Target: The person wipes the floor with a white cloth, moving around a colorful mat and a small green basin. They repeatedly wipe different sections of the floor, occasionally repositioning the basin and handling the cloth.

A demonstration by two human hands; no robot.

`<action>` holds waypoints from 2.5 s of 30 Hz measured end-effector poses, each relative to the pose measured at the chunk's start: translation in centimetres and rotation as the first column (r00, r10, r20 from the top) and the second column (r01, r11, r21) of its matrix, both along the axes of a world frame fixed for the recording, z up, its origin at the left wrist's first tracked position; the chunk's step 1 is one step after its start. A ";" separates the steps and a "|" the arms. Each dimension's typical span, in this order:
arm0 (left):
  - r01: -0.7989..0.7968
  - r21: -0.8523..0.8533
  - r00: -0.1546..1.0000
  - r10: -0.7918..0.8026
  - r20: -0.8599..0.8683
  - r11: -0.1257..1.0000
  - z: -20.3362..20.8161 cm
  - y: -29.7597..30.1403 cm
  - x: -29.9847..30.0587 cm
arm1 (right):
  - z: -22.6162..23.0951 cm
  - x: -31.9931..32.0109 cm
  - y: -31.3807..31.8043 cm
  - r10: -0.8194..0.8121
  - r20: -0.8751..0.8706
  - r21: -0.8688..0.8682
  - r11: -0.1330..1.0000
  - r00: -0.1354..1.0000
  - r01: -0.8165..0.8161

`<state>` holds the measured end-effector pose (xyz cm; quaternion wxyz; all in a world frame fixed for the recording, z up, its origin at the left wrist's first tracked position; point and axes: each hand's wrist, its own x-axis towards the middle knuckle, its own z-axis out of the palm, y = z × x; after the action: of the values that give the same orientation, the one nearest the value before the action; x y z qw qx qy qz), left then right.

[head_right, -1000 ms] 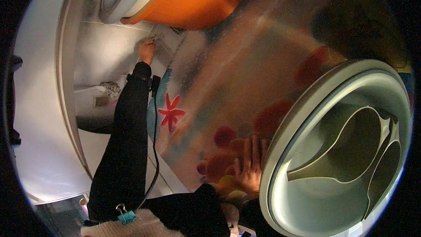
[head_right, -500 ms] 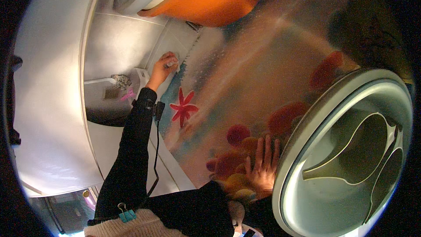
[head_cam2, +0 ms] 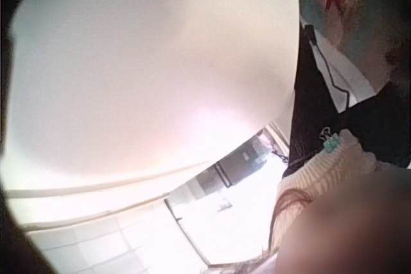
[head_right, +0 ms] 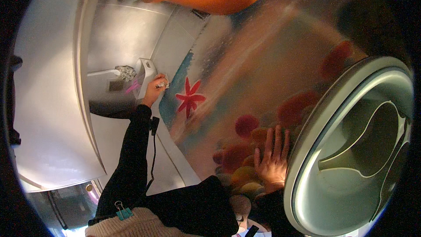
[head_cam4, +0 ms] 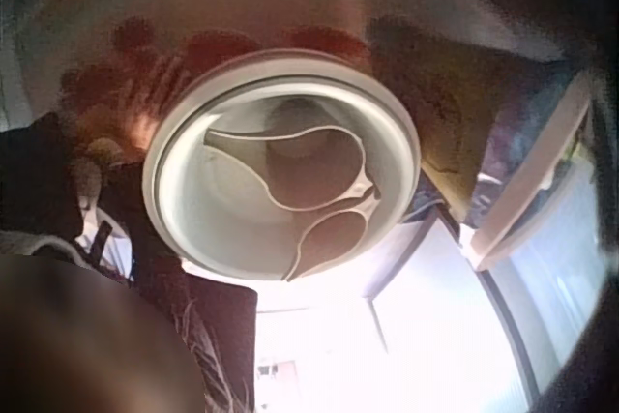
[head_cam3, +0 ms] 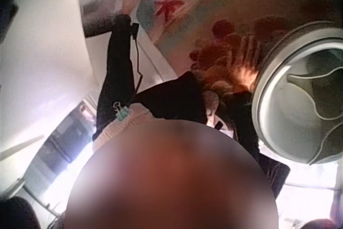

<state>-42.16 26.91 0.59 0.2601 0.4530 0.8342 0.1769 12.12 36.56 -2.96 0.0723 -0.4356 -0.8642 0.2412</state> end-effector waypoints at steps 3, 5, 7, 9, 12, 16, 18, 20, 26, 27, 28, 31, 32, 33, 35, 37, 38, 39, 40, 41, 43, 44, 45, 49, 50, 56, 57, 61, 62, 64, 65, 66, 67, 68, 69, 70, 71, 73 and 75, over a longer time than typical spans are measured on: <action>-0.052 -0.069 0.993 0.044 -0.111 0.996 -0.2 -5.3 -1.5 | 0.3 0.0 -0.1 -0.004 0.043 -0.019 1.000 0.999 0.005; -0.123 -0.123 0.980 0.101 -0.174 0.985 -1.1 -10.0 -3.0 | 0.4 0.0 -0.1 0.002 0.056 -0.024 1.000 0.998 0.000; -0.223 0.001 0.971 0.222 -0.092 0.975 -2.6 -15.1 -4.1 | 0.4 0.0 -0.2 0.008 0.062 -0.026 1.000 0.998 -0.006; -0.327 -0.087 0.938 0.313 -0.149 0.941 -3.2 -19.1 -5.1 | 0.2 0.0 -0.3 0.013 0.096 -0.016 1.000 0.995 -0.012; -0.341 -0.415 0.932 0.246 -0.265 0.844 -1.3 -21.4 -5.1 | -0.1 -0.3 -0.4 0.008 0.047 0.026 1.000 0.999 -0.009; -0.313 -0.435 0.851 0.047 -0.522 0.844 2.0 -14.6 -3.2 | 0.0 -0.2 -0.3 0.018 0.080 0.021 1.000 0.997 -0.020; -0.150 -0.191 0.859 0.032 -0.511 0.970 2.1 -8.2 -3.2 | 0.2 -0.1 -0.2 0.021 0.095 -0.005 1.000 0.995 -0.020; -0.021 0.010 0.873 0.023 -0.487 1.000 1.6 -1.6 -4.0 | 0.3 -0.1 -0.2 0.019 0.086 -0.022 1.000 0.996 -0.017; 0.015 0.224 0.726 0.144 -0.673 0.974 -2.3 15.0 -7.5 | 0.0 -0.2 0.0 0.001 0.034 -0.007 1.000 0.999 0.000; -0.022 0.254 0.743 0.186 -0.643 0.967 -2.7 16.5 -8.3 | -0.1 -0.1 0.0 -0.005 0.011 0.000 1.000 1.000 0.005; -0.059 0.282 0.758 0.227 -0.612 0.958 -3.1 17.8 -9.0 | -0.1 -0.1 0.0 -0.011 -0.012 0.006 1.000 1.000 0.011; -0.164 0.123 0.870 0.203 -0.450 0.979 -3.9 19.1 -10.7 | -0.1 -0.1 -0.2 -0.021 0.037 -0.024 0.999 0.999 0.022; -0.068 0.101 0.867 0.109 -0.487 0.993 -4.1 18.8 -11.0 | 0.0 -0.1 -0.1 -0.033 0.026 -0.035 0.999 0.999 0.034; -0.024 0.095 0.874 0.067 -0.481 0.995 -4.3 18.3 -11.0 | 0.0 0.0 -0.1 -0.027 0.021 -0.037 0.999 0.999 0.027; -0.027 0.064 0.873 0.055 -0.485 0.998 -4.3 16.6 -10.1 | 0.0 -0.1 -0.1 -0.024 0.009 -0.041 0.999 1.000 0.025; 0.013 0.073 0.875 0.024 -0.484 0.997 -4.1 14.2 -8.1 | 0.1 -0.2 0.0 -0.029 0.013 -0.048 0.998 0.999 0.030; 0.022 0.085 0.885 0.020 -0.464 0.996 -4.0 12.9 -6.6 | 0.2 -0.2 0.0 -0.019 0.031 -0.031 0.999 0.999 0.020; 0.143 0.147 0.861 -0.050 -0.506 0.979 -3.8 11.6 -5.2 | 0.3 -0.3 0.0 -0.025 0.020 -0.025 0.999 0.999 0.025; 0.218 0.189 0.845 -0.088 -0.527 0.957 -3.5 10.3 -4.0 | 0.4 -0.3 0.1 -0.024 0.019 -0.017 1.000 1.000 0.024; 0.240 0.191 0.840 -0.105 -0.532 0.952 -3.2 9.0 -2.8 | 0.4 -0.4 0.1 -0.021 0.016 -0.009 1.000 1.000 0.022; 0.191 0.195 0.865 -0.071 -0.496 0.962 -3.0 6.3 -0.9 | 0.6 -0.3 0.2 -0.023 0.033 -0.031 0.999 0.999 0.025; 0.140 0.205 0.886 -0.031 -0.462 0.969 -3.0 4.9 -0.3 | 0.6 -0.4 0.2 -0.026 0.019 -0.048 0.998 0.999 0.027; 0.122 0.233 0.898 -0.007 -0.441 0.965 -3.1 3.4 0.0 | 0.7 -0.3 0.2 -0.029 0.004 -0.062 0.998 1.000 0.029; 0.053 0.238 0.910 0.051 -0.411 0.970 -3.5 -3.5 -1.0 | 0.8 -0.3 0.2 -0.025 0.022 -0.036 0.999 0.999 0.025; 0.013 0.249 0.930 0.079 -0.359 0.968 -3.5 -5.8 -1.4 | 0.8 -0.3 0.2 -0.025 0.018 -0.043 0.999 1.000 0.026; -0.365 0.125 0.835 0.383 -0.395 0.923 -3.2 -19.0 -0.3 | 0.7 -0.2 0.2 -0.033 0.011 -0.023 0.999 0.999 0.033; -0.418 0.059 0.789 0.394 -0.472 0.907 -2.9 -20.5 0.4 | 0.8 -0.2 0.3 -0.028 0.038 -0.011 1.000 0.999 0.029; -0.377 -0.082 0.822 0.292 -0.488 0.923 -1.0 -22.5 2.3 | 1.1 -0.4 0.5 -0.018 0.015 0.020 1.000 1.000 0.017; -0.358 -0.234 0.842 0.204 -0.500 0.904 -0.3 -22.2 2.1 | 1.2 -0.3 0.6 0.000 0.028 0.022 1.000 1.000 -0.001; -0.325 -0.423 0.846 0.061 -0.529 0.846 0.2 -20.8 0.9 | 1.3 -0.2 0.6 0.011 0.066 0.052 0.999 0.998 -0.014; -0.425 -0.312 0.858 0.268 -0.438 0.850 -0.4 -20.3 0.6 | 1.3 -0.1 0.4 -0.002 0.082 0.091 0.996 0.997 -0.006; -0.556 -0.203 0.809 0.469 -0.354 0.806 -0.7 -19.8 0.0 | 1.2 -0.2 0.3 -0.013 0.108 0.119 0.993 0.994 0.000; -0.459 -0.165 0.854 0.383 -0.352 0.873 -1.0 -19.4 -0.7 | 1.1 -0.2 0.2 -0.022 0.103 0.125 0.992 0.994 0.009; -0.433 -0.248 0.841 0.290 -0.457 0.866 -1.1 -18.9 -1.6 | 0.9 -0.2 0.1 -0.030 0.111 0.128 0.992 0.993 0.016; -0.298 -0.306 0.839 0.096 -0.535 0.904 -1.2 -18.7 -2.1 | 0.8 -0.2 0.0 -0.040 0.126 0.142 0.990 0.991 0.022; -0.169 -0.360 0.787 -0.094 -0.609 0.917 -1.3 -18.4 -2.0 | 0.6 -0.2 -0.1 -0.048 0.085 0.131 0.991 0.995 0.036; 0.049 -0.429 0.664 -0.350 -0.661 0.902 -1.2 -18.1 -1.7 | 0.3 -0.2 -0.1 -0.054 0.055 0.122 0.991 0.997 0.047; 0.157 -0.540 0.702 -0.478 -0.528 0.827 0.1 -18.5 0.8 | 0.2 0.1 -0.1 -0.058 0.017 0.102 0.993 0.998 0.056; -0.025 -0.572 0.962 -0.136 -0.237 0.820 0.3 -17.7 5.3 | 0.1 0.3 -0.1 -0.070 -0.018 0.119 0.990 0.997 0.072</action>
<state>-36.90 9.17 0.90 0.2739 0.3983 0.8623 -0.1508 12.39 36.41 -2.88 0.1126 -0.4594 -0.8605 0.1892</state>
